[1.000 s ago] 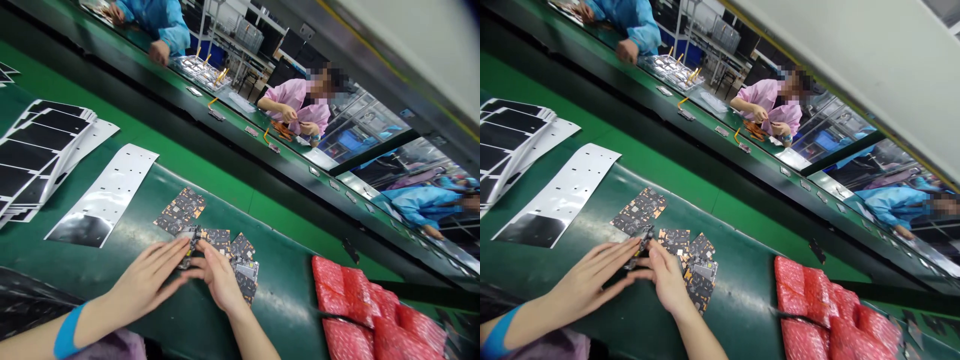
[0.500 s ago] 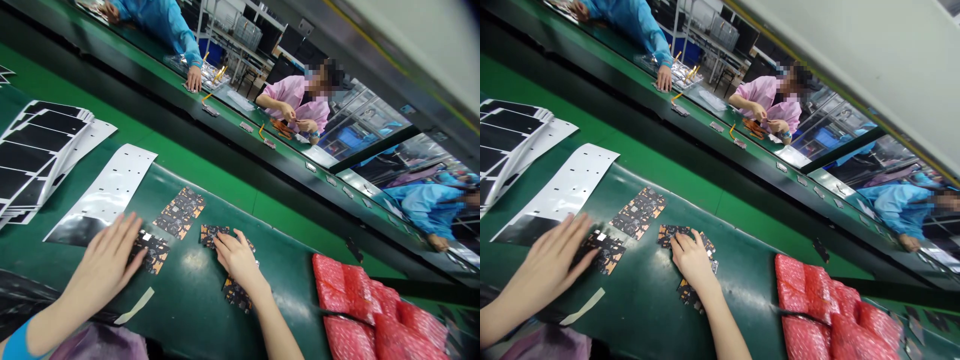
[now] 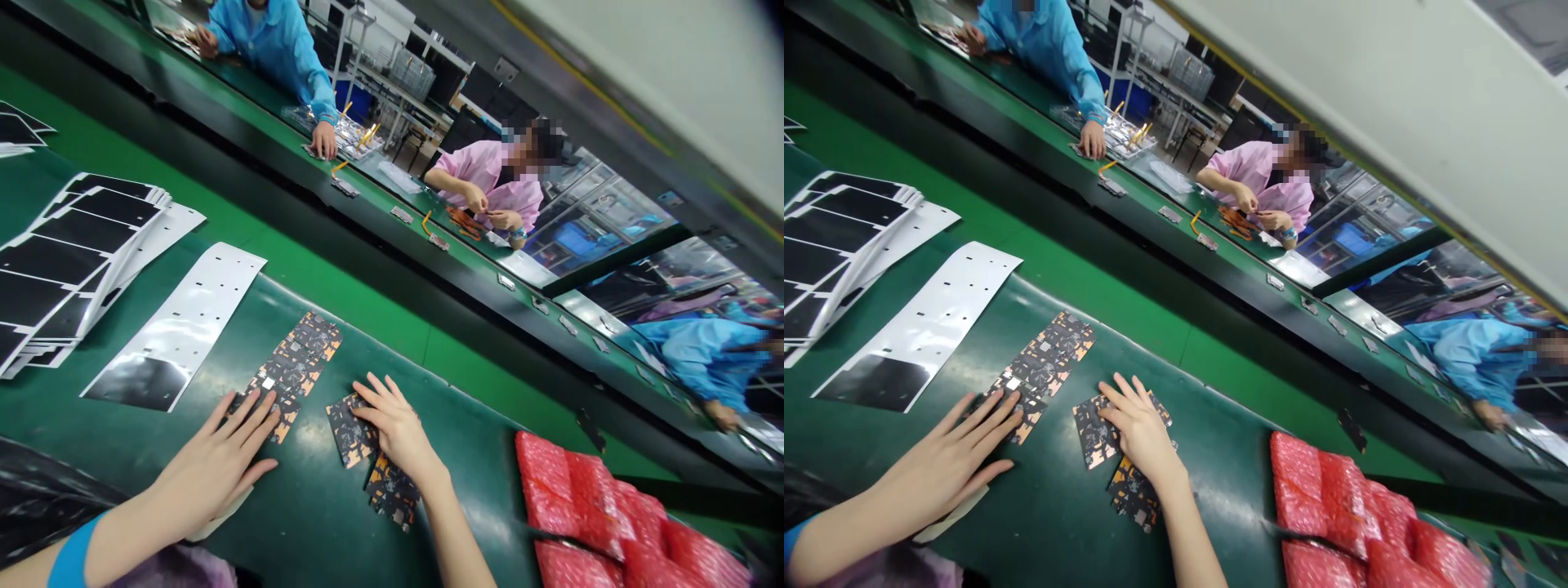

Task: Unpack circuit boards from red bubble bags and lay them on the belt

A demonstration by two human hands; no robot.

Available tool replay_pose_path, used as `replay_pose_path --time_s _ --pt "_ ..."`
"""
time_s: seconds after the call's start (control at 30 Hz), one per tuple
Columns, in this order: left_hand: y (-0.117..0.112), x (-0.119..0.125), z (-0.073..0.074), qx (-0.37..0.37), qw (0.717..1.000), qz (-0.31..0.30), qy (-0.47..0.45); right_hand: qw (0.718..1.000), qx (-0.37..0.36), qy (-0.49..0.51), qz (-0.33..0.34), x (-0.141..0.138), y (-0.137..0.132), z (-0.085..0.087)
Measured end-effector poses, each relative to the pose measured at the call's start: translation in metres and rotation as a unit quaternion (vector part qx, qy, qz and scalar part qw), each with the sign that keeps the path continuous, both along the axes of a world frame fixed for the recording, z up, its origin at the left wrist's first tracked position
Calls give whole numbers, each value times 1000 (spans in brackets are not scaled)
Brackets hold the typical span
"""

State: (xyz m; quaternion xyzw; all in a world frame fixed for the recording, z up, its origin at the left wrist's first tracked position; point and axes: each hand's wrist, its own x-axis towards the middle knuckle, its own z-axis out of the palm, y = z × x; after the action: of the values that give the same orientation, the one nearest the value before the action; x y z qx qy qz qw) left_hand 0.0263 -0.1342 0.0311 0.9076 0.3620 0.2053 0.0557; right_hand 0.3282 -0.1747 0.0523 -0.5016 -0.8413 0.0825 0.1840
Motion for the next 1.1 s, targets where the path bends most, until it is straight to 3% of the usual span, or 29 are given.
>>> replay_pose_path --time_s 0.13,0.2,0.33,0.47,0.57,0.7,0.8,0.9,1.0,1.1 --pt "4 6 -1 6 1000 -5 19 992 22 -69 -103 -29 -22 -10" --pt "10 4 -1 42 998 -38 33 986 41 -92 -133 -50 -35 -18" --pt "30 -7 2 89 987 -119 57 987 101 -86 -92 -91 -65 -32" --pt "41 -20 5 56 989 -127 45 993 113 5 -8 -109 -86 -22" --pt "43 -23 6 60 991 -116 40 994 103 44 -17 -97 -75 -8" --pt "50 -14 7 93 984 -144 50 986 107 -25 -123 -60 -23 -11" --pt "71 2 12 110 982 -141 63 978 0 -92 -187 -43 22 -25" --pt "98 22 20 117 978 -144 100 973 -63 -107 -194 -34 48 -29" --pt "112 46 29 115 970 -173 125 974 -68 -91 -198 -18 44 -14" --pt "108 72 31 85 967 -213 113 955 -95 -33 -278 9 19 4"
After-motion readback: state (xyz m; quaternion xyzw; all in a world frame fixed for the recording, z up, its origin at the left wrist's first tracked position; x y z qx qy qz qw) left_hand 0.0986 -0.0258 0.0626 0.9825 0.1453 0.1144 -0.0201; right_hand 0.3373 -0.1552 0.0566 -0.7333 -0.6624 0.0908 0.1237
